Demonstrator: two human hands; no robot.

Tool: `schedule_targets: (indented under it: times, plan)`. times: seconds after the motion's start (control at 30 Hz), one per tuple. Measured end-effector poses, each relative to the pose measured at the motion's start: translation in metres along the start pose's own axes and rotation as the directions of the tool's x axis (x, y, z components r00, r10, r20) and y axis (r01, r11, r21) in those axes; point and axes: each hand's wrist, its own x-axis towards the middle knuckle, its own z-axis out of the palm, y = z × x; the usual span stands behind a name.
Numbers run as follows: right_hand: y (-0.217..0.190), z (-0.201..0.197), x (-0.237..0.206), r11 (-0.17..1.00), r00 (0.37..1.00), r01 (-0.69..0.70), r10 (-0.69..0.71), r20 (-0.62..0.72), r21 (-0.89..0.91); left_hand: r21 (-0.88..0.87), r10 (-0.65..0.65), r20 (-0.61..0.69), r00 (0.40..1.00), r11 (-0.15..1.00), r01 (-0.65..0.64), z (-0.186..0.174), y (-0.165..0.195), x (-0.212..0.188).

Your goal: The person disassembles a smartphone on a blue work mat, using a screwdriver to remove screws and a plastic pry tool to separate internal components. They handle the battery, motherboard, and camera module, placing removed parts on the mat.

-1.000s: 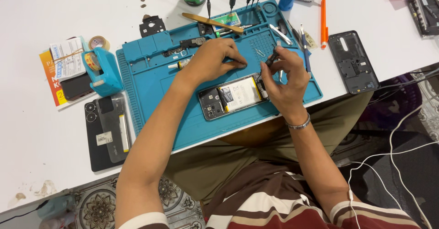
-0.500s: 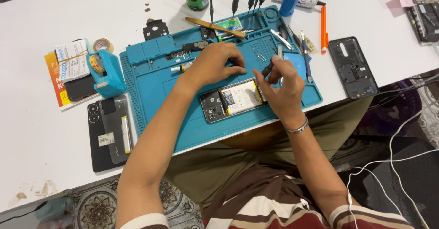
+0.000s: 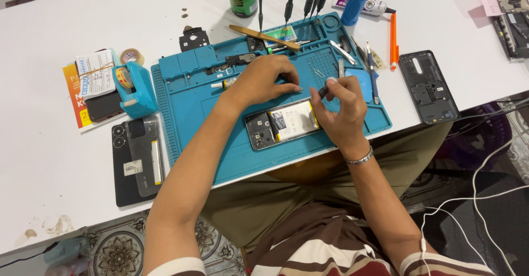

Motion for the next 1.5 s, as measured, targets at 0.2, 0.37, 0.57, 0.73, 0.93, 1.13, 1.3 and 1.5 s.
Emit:
schedule_targets:
  times: [0.2, 0.37, 0.57, 0.73, 0.93, 1.13, 1.3, 1.5]
  plan:
    - [0.005, 0.0, -0.006, 0.997, 0.996, 0.073, -0.073, -0.044, -0.01, 0.003, 0.02, -0.025, 0.999, 1.0, -0.02, 0.001, -0.001, -0.001]
    - [0.01, 0.0, -0.01, 0.998, 0.997, 0.062, -0.063, -0.051, -0.02, -0.008, 0.023, -0.023, 0.999, 1.0, -0.023, 0.001, -0.001, -0.001]
    - [0.01, 0.002, -0.01, 0.999, 0.998, 0.028, -0.029, -0.058, -0.016, -0.007, 0.018, -0.026, 1.0, 1.0, -0.018, 0.002, 0.002, -0.002]
    - [0.007, 0.002, -0.008, 0.998, 0.996, 0.063, -0.063, -0.066, -0.004, 0.026, 0.043, -0.037, 0.998, 0.999, -0.042, 0.001, 0.001, -0.002]
    - [0.006, 0.002, -0.006, 0.999, 0.997, 0.025, -0.023, -0.075, 0.028, 0.019, 0.049, -0.033, 0.998, 0.999, -0.048, 0.003, -0.001, -0.002]
    - [0.008, 0.002, -0.008, 0.999, 0.996, -0.002, 0.005, -0.093, 0.032, 0.014, 0.024, -0.024, 0.999, 1.0, -0.023, 0.003, -0.001, 0.0]
    - [0.011, 0.002, -0.01, 0.997, 0.995, 0.072, -0.071, -0.076, 0.003, 0.016, 0.022, -0.021, 1.0, 1.0, -0.022, 0.002, 0.0, -0.001]
    - [0.012, 0.002, -0.01, 0.995, 0.999, 0.0, 0.004, -0.035, 0.103, -0.031, -0.004, -0.011, 1.0, 0.999, 0.004, 0.002, 0.002, -0.001]
